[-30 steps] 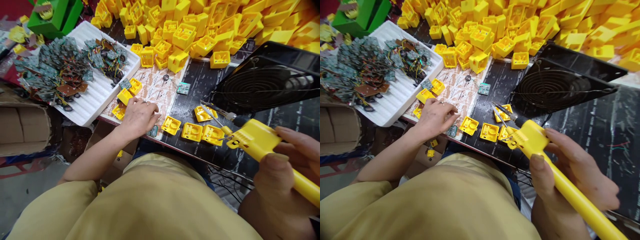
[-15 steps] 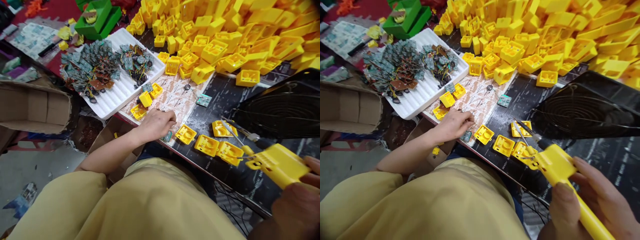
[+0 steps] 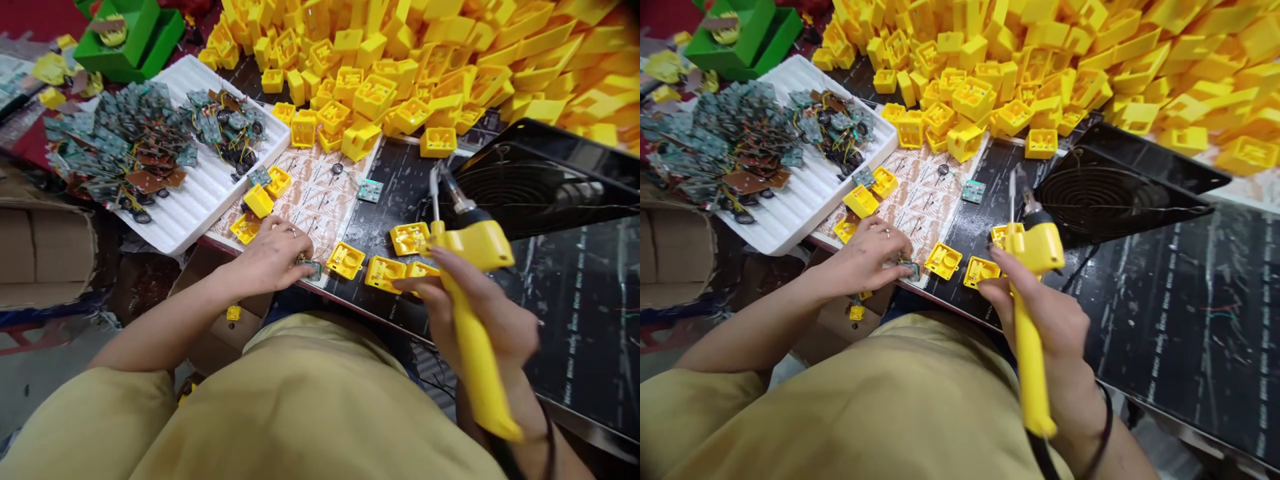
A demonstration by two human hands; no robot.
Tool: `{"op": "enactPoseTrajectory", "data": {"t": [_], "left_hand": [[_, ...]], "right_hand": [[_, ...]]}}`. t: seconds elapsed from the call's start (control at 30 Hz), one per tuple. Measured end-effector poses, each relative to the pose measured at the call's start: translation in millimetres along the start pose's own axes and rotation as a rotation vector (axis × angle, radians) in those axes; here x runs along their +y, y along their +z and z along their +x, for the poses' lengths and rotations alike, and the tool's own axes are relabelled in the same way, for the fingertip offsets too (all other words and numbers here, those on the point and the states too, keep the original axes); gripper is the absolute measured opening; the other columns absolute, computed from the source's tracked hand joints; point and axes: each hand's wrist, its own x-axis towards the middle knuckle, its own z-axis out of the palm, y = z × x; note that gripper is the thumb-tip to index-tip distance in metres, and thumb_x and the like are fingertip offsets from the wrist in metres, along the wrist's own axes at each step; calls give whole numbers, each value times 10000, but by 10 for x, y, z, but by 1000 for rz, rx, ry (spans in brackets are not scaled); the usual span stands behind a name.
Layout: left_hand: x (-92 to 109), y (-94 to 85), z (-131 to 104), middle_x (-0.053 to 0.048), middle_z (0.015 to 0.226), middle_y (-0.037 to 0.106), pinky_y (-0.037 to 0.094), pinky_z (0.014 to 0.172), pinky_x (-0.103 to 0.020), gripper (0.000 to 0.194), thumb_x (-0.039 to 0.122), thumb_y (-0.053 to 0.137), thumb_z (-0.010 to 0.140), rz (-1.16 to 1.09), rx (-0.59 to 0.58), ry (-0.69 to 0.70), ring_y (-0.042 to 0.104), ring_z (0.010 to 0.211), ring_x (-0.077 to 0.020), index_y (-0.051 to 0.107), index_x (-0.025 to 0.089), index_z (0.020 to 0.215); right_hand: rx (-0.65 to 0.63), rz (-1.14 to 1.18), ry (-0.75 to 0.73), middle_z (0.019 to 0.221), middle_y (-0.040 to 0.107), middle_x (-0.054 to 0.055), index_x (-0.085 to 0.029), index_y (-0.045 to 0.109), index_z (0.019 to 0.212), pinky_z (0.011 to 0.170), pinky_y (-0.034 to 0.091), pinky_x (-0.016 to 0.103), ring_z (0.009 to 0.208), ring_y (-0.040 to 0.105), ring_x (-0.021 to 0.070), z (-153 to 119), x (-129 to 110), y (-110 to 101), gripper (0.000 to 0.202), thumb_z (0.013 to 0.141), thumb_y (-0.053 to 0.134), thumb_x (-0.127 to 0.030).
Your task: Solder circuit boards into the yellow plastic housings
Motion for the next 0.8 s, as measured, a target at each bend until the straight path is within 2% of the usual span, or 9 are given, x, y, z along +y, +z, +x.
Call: {"op": "enactPoseTrajectory", "data": {"t": [0.07, 0.13, 0.2, 0.3, 0.4, 0.53, 0.7, 0.8], "left_hand": [[-30, -2, 34, -43, 927, 745, 454, 925, -375, 188, 302, 609, 889, -158, -12, -7, 663, 919, -209, 668, 185, 1024], [-53, -21, 71, -48, 1016, 754, 493, 877, -302, 239, 255, 562, 903, -307, 1, 20, 687, 950, -178, 669, 189, 1106], [-55, -48, 109, -51, 1072, 755, 506, 891, -275, 250, 264, 545, 906, -405, 9, 52, 694, 996, -166, 691, 190, 1094], [-18, -83, 169, -26, 957, 771, 526, 814, -256, 227, 276, 587, 849, -486, -49, 22, 706, 881, -158, 726, 191, 1007], [24, -97, 226, -11, 855, 764, 512, 730, -241, 226, 260, 585, 813, -503, -104, 20, 690, 776, -146, 737, 182, 961], [29, -88, 269, -23, 853, 769, 499, 769, -267, 233, 272, 584, 813, -435, -88, 44, 686, 781, -156, 749, 180, 949], [5, -73, 255, -21, 876, 769, 479, 771, -275, 242, 257, 599, 807, -405, -83, 59, 684, 795, -162, 755, 196, 982], [19, -95, 232, -11, 897, 765, 458, 849, -308, 223, 248, 608, 805, -357, -77, 61, 686, 849, -174, 752, 220, 974]], "right_hand": [[-116, 3, -68, 917, 718, -6, -251, 589, 1237, 673, 549, 221, 702, 685, 135, 76, 7, 122, 322, 925, 640, -187], [-183, 11, -106, 939, 701, 28, -219, 583, 1186, 813, 569, 312, 783, 687, 180, 107, 16, 273, 288, 922, 664, -299], [-221, 16, -134, 933, 686, 56, -193, 553, 1214, 900, 555, 412, 824, 683, 221, 102, 30, 422, 368, 917, 665, -380], [-243, 36, -151, 961, 683, 62, -197, 508, 1273, 912, 549, 416, 864, 679, 219, 69, 45, 561, 365, 939, 626, -283], [-249, 68, -144, 982, 685, 50, -225, 488, 1299, 938, 543, 413, 877, 676, 206, 61, 39, 561, 373, 944, 601, -237], [-218, 102, -103, 1029, 689, 56, -246, 493, 1279, 941, 546, 407, 904, 681, 214, 117, -3, 457, 424, 912, 678, -347], [-171, 125, -88, 969, 696, 0, -267, 512, 1207, 841, 556, 300, 817, 672, 148, 192, -23, 458, 304, 937, 625, -183], [-168, 140, -101, 907, 699, -22, -264, 507, 1214, 828, 548, 287, 793, 662, 137, 201, -15, 521, 304, 944, 607, -166]]}}
